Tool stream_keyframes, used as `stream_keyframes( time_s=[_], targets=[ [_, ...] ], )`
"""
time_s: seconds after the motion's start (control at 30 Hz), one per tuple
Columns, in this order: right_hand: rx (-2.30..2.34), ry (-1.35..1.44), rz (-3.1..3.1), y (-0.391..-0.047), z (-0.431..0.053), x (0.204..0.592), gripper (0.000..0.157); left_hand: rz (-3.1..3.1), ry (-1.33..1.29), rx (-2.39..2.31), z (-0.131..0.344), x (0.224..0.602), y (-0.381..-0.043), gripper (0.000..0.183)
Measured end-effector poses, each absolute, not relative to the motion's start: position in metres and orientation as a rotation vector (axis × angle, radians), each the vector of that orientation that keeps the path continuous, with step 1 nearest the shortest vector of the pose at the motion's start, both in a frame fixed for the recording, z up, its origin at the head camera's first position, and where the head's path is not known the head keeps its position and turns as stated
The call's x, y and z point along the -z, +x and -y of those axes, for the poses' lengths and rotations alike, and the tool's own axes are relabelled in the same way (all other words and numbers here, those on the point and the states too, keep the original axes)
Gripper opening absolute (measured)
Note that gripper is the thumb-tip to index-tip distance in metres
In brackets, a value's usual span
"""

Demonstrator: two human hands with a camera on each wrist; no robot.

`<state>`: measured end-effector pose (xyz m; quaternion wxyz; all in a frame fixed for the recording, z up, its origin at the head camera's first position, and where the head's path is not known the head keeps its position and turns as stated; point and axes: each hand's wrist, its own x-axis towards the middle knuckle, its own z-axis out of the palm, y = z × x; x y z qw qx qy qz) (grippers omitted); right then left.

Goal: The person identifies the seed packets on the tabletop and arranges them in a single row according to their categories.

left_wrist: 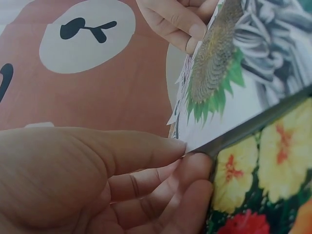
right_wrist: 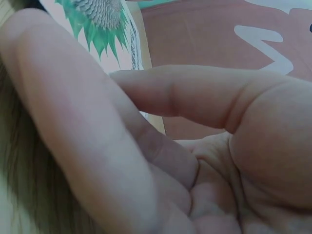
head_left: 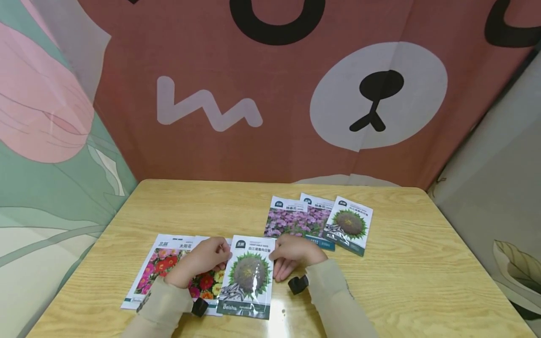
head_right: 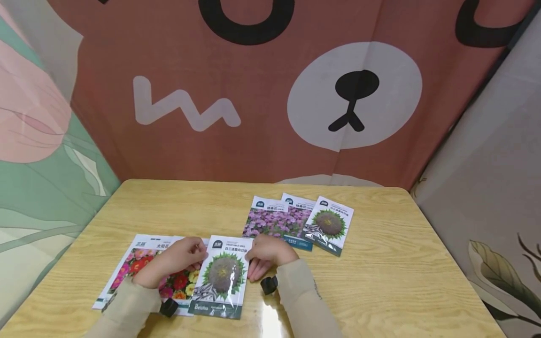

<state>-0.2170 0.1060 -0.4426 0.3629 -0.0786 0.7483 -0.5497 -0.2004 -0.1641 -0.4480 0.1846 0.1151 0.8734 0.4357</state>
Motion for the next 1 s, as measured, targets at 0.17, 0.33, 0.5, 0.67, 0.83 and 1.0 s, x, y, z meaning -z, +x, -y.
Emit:
stream_keyframes(
  time_s=[0.17,0.33,0.5,0.67,0.83,1.0],
  targets=[
    [1.408,-0.212,-1.944,-0.2172,-0.1060,0.4434,0.016,-2.474,0.319,-1.220,0.1636,0.4468,-0.2001,0.010],
    [1.386,-0.214,-1.973,-0.2171,-0.1058,0.4438,0.015,-2.508,0.302,-1.186,0.1623,0.4475,-0.1998,0.010],
    [1.354,-0.201,-2.012,-0.2162,-0.1041,0.4425,0.016,-2.530,0.302,-1.164,0.1621,0.4492,-0.2000,0.011],
    [1.333,-0.190,-2.057,-0.2146,-0.1022,0.4402,0.017,-2.548,0.294,-1.148,0.1621,0.4498,-0.2000,0.011],
    [1.312,-0.191,-2.088,-0.2144,-0.1009,0.4399,0.018,-2.575,0.270,-1.123,0.1610,0.4503,-0.2002,0.012],
    [1.285,-0.206,-2.116,-0.2144,-0.0996,0.4387,0.020,-2.598,0.248,-1.107,0.1596,0.4499,-0.1999,0.013]
  ],
)
